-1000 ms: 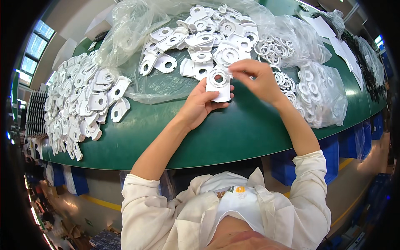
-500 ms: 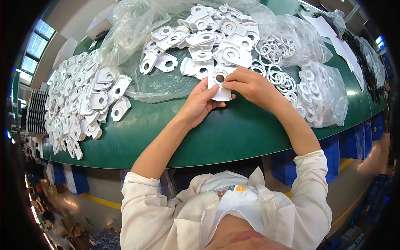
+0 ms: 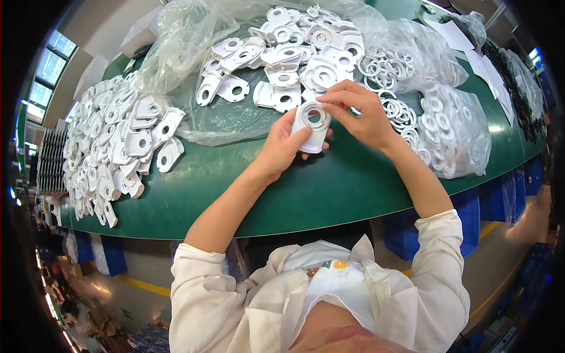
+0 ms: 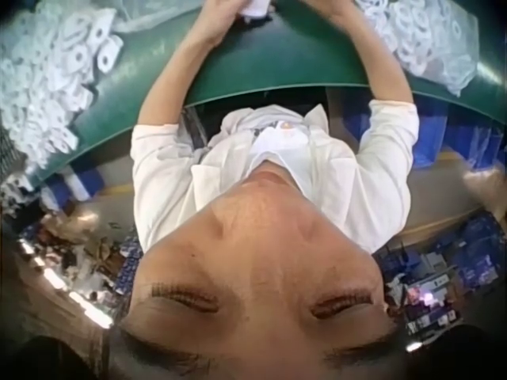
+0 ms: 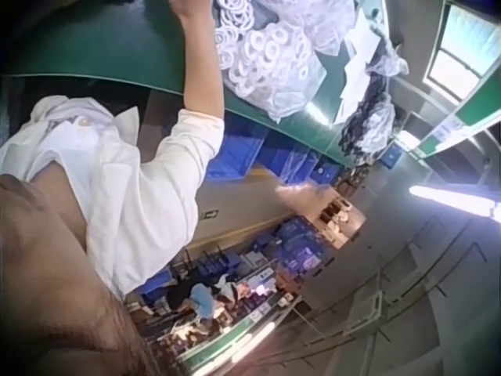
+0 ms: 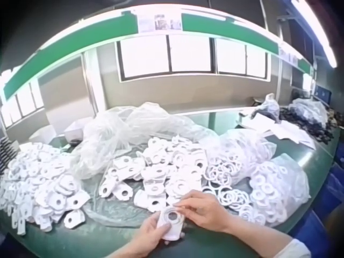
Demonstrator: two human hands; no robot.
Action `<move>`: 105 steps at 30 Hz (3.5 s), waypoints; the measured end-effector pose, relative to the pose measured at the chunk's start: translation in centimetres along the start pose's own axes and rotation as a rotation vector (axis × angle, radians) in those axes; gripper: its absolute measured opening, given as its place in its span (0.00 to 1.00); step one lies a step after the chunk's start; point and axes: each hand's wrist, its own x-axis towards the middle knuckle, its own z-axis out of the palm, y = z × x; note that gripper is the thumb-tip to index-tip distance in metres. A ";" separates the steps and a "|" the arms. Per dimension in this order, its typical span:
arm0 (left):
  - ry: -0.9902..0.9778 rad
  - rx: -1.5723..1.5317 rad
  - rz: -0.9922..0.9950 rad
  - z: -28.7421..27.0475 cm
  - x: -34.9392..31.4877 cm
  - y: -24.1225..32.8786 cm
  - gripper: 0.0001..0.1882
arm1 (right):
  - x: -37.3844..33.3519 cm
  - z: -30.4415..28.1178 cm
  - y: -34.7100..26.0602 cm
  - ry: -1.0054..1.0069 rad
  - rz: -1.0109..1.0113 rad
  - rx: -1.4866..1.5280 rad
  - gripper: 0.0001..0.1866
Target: Assembling small white plastic components at a production line workstation.
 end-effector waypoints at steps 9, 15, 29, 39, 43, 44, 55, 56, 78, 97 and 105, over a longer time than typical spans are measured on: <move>-0.096 0.321 0.083 0.4 -0.2 -0.4 0.18 | -0.1 -0.3 1.2 -0.189 0.378 0.343 0.09; 0.080 0.508 0.168 0.2 -0.1 -1.0 0.12 | -0.3 0.1 1.7 -0.274 0.369 0.325 0.07; 0.173 0.721 0.198 -0.2 0.0 -0.8 0.15 | -0.5 1.1 0.9 -0.220 0.273 0.128 0.07; 0.178 0.031 0.235 1.8 0.1 -0.5 0.12 | -0.7 1.8 2.3 0.038 0.460 0.540 0.13; 0.147 0.122 0.253 0.2 0.2 -1.2 0.11 | -0.4 1.8 1.2 -0.021 0.395 0.484 0.11; 0.127 0.141 0.247 -0.1 0.4 -1.2 0.11 | -0.4 1.7 1.0 -0.070 0.354 0.421 0.10; 0.239 0.566 0.285 -0.6 0.4 -1.2 0.14 | -0.5 1.5 1.1 -0.183 0.298 0.263 0.09; 0.284 0.653 0.264 -0.8 0.3 -1.1 0.15 | -0.6 1.7 0.9 -0.157 0.362 0.289 0.08; 0.207 0.816 0.269 0.9 -0.1 -0.8 0.20 | -0.8 2.7 1.3 0.155 0.495 0.452 0.08; 0.519 1.069 0.129 -6.8 -1.9 5.5 0.22 | -0.5 1.3 2.3 -0.146 0.177 -0.110 0.09; 1.212 1.919 0.534 -19.8 -6.4 3.2 0.13 | -0.7 1.3 2.1 -0.128 0.056 -0.156 0.08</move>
